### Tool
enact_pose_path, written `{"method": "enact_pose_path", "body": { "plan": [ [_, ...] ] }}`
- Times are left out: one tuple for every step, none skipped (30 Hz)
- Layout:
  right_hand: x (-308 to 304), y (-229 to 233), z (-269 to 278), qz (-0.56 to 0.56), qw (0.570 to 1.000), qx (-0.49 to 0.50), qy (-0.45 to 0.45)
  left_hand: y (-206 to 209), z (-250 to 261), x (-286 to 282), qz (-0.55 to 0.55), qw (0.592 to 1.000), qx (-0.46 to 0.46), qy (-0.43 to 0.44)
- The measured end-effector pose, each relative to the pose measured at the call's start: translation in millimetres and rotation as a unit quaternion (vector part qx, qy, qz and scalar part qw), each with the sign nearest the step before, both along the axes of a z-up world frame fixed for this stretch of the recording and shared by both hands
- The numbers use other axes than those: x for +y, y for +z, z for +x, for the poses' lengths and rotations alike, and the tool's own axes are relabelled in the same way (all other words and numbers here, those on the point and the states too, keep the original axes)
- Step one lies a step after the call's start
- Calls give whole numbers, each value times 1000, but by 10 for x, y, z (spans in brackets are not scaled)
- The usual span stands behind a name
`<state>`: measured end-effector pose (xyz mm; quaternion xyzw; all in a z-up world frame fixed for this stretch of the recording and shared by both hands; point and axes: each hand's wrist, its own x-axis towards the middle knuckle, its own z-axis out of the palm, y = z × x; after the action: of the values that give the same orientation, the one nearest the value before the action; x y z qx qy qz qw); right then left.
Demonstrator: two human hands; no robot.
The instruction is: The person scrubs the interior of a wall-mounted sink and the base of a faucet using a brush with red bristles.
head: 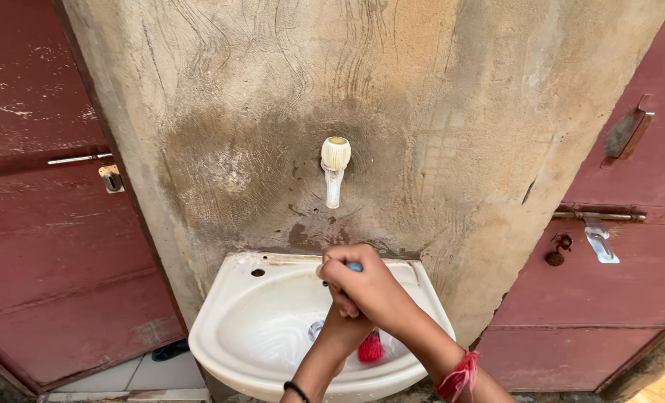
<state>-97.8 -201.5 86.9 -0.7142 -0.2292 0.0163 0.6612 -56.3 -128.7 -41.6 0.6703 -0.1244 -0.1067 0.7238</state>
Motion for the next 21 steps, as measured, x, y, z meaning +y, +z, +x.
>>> {"method": "enact_pose_path", "body": {
  "plan": [
    [24, 40, -34, 5, 1000, 5, 11, 7, -40, 51, -2, 1000, -10, -7],
    [31, 87, -81, 9, 1000, 12, 21, 20, -70, 73, -5, 1000, -17, -15],
    [3, 163, -109, -3, 1000, 4, 10, 50, -62, 56, -9, 999, -32, -20],
    [-56, 258, -118, -17, 1000, -3, 1, 78, -47, 2, -16, 998, -47, -24],
    [-79, 312, -128, -31, 999, -11, -8, 89, -44, -49, -22, 998, -62, -27],
    [-33, 313, -127, -62, 997, -18, -39, 92, -35, -72, -35, 998, -50, -27],
    [20, 289, -111, -93, 993, -26, -70, 95, -13, -95, -48, 998, -39, -26],
    [63, 245, -97, -123, 987, -33, -102, 87, 1, -98, -61, 997, -28, -27],
    [119, 167, -100, -104, 990, -19, -93, 49, -28, -55, -38, 999, 3, -10],
    [179, 86, -99, -84, 993, -7, -84, 12, -69, 9, -16, 999, 30, 7],
    [218, 35, -76, -65, 995, 5, -75, 11, -74, 77, 6, 998, 58, 25],
    [253, 10, -31, 12, 998, 2, -59, 58, -26, 172, 5, 1000, -2, 15],
    [296, -9, 8, 89, 995, -2, -42, 129, 22, 292, 3, 998, -62, 6],
    [307, -37, 4, 164, 986, 0, -26, 186, 4, 386, 1, 993, -116, -3],
    [283, -34, 23, 230, 973, -12, 0, 269, 18, 479, 91, 992, -84, 11],
    [249, -13, 63, 297, 954, -26, 24, 377, 92, 600, 182, 982, -51, 23],
    [220, -15, 82, 361, 930, -40, 49, 425, 141, 671, 270, 962, -18, 35],
    [183, -19, 102, 355, 933, -39, 48, 408, 197, 625, 280, 959, -46, 21],
    [147, -42, 108, 349, 935, -38, 48, 331, 274, 545, 290, 954, -75, 8],
    [126, -90, 89, 345, 937, -32, 46, 174, 319, 478, 302, 948, -98, -5],
    [99, -123, 79, 244, 970, -20, 4, -25, 327, 309, 222, 963, -153, 14]
  ]
}}
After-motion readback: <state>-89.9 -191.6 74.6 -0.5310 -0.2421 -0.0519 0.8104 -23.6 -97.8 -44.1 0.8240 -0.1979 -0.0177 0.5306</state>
